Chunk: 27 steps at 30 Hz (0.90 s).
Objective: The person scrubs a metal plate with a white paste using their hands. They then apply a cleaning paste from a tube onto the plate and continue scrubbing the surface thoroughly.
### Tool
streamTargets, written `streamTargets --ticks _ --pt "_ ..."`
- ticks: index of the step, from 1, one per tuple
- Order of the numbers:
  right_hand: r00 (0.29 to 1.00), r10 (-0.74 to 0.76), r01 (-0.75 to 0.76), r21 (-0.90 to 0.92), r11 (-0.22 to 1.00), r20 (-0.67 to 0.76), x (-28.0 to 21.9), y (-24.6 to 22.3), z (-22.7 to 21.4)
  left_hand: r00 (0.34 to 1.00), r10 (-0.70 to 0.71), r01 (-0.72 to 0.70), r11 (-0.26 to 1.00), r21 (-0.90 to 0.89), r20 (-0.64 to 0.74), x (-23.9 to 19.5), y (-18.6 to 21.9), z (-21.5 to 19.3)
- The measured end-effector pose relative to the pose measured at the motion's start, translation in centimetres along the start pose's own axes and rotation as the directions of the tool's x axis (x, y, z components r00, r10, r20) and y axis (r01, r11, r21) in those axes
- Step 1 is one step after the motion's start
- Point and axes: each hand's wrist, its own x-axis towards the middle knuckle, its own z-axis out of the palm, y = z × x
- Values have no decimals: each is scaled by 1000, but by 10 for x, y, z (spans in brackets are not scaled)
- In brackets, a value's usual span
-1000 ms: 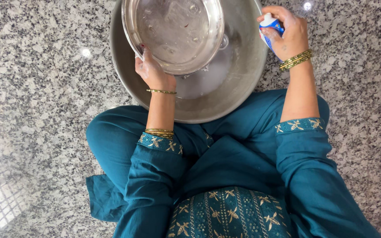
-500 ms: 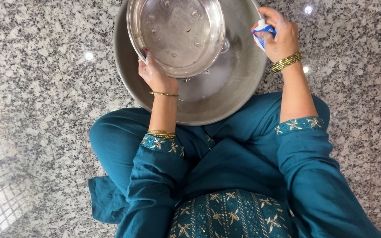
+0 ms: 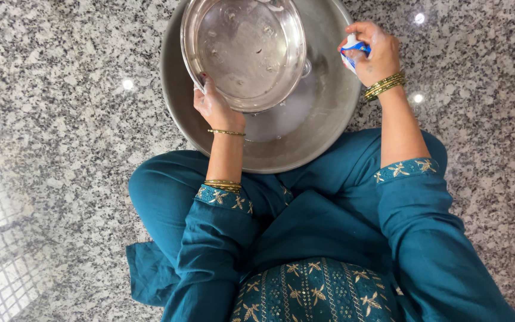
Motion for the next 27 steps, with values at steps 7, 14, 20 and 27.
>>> streamTargets --ticks 7,14,20,27 --pt "993 -111 109 -66 992 -28 -3 5 5 999 13 -13 1000 -12 38 0 0 -1" --pt "999 23 -21 45 999 -34 -1 11 13 1000 -14 15 1000 -12 21 -4 3 2" --pt "997 -43 40 -46 998 -68 -1 5 9 999 -33 34 999 -16 26 -4 3 3" --pt "994 88 -71 225 972 -67 -4 19 3 998 -31 32 999 -24 48 -1 -3 -2"
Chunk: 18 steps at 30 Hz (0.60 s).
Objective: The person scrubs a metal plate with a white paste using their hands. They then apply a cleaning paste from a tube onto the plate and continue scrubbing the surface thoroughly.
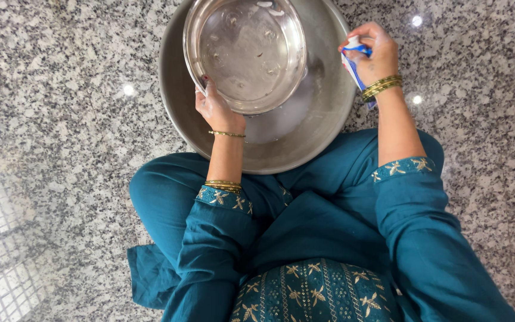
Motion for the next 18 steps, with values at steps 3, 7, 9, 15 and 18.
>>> streamTargets --ticks 3,7,9,15,18 --pt "994 84 -83 4 997 -68 -1 14 -16 1000 6 -6 1000 13 -18 1 0 1" --pt "984 97 -136 -271 953 -150 -9 47 -41 998 -22 24 999 36 -51 -1 1 -1" --pt "938 261 -310 -214 926 -228 -11 67 -44 997 -47 49 998 34 -58 -3 1 -2" --pt "771 521 -468 228 854 -367 -3 124 -53 998 -55 54 998 -33 -34 1 -8 -12" --pt "732 491 -362 341 867 -472 -1 95 -55 994 -105 102 991 -81 -31 6 -11 -15"
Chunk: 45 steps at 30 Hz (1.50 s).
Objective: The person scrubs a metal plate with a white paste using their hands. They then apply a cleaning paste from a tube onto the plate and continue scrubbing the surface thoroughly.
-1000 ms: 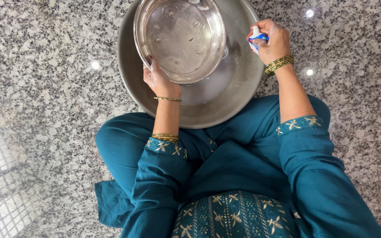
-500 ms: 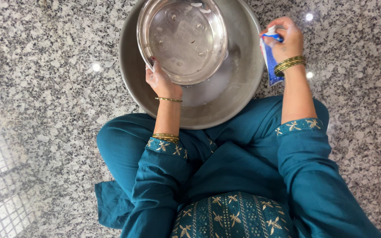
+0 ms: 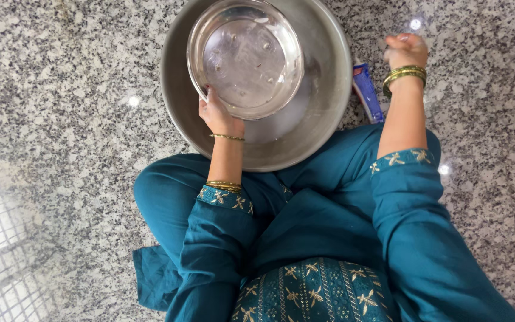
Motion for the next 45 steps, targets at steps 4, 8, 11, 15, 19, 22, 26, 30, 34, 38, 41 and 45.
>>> streamTargets --ticks 4,8,11,15,19,22,26,30,34,38,41,45 --pt "998 37 -40 46 998 58 -58 -63 26 999 -14 13 1000 25 50 -3 3 1" --pt "919 52 -112 133 985 391 -102 -87 48 995 -75 64 986 155 61 -10 26 10" --pt "814 54 -172 152 973 578 -110 -84 68 989 -117 98 976 196 89 -26 44 15" --pt "737 7 -141 144 980 675 -122 -72 82 983 -99 73 984 161 154 -32 45 19" --pt "723 43 -241 193 951 689 -136 -87 88 984 -114 94 985 142 138 -26 37 20" --pt "585 243 -544 152 825 774 -146 -133 78 984 -102 83 988 130 147 -21 34 20" --pt "659 68 -373 247 894 749 -140 -154 65 979 -59 46 996 70 197 -17 30 22" --pt "804 -199 -90 445 891 561 -77 -130 0 980 -72 63 997 51 185 -16 39 19" --pt "924 -211 82 373 924 320 -21 -87 -45 967 -69 61 997 39 246 -13 49 22" --pt "923 -314 334 -60 941 221 15 -40 -33 952 -93 77 995 67 290 -7 51 22" --pt "758 -583 651 -314 691 292 32 -9 1 954 -124 112 992 58 273 -9 56 21" --pt "879 -271 476 -752 455 393 30 24 36 952 -147 144 989 31 267 -18 60 24"
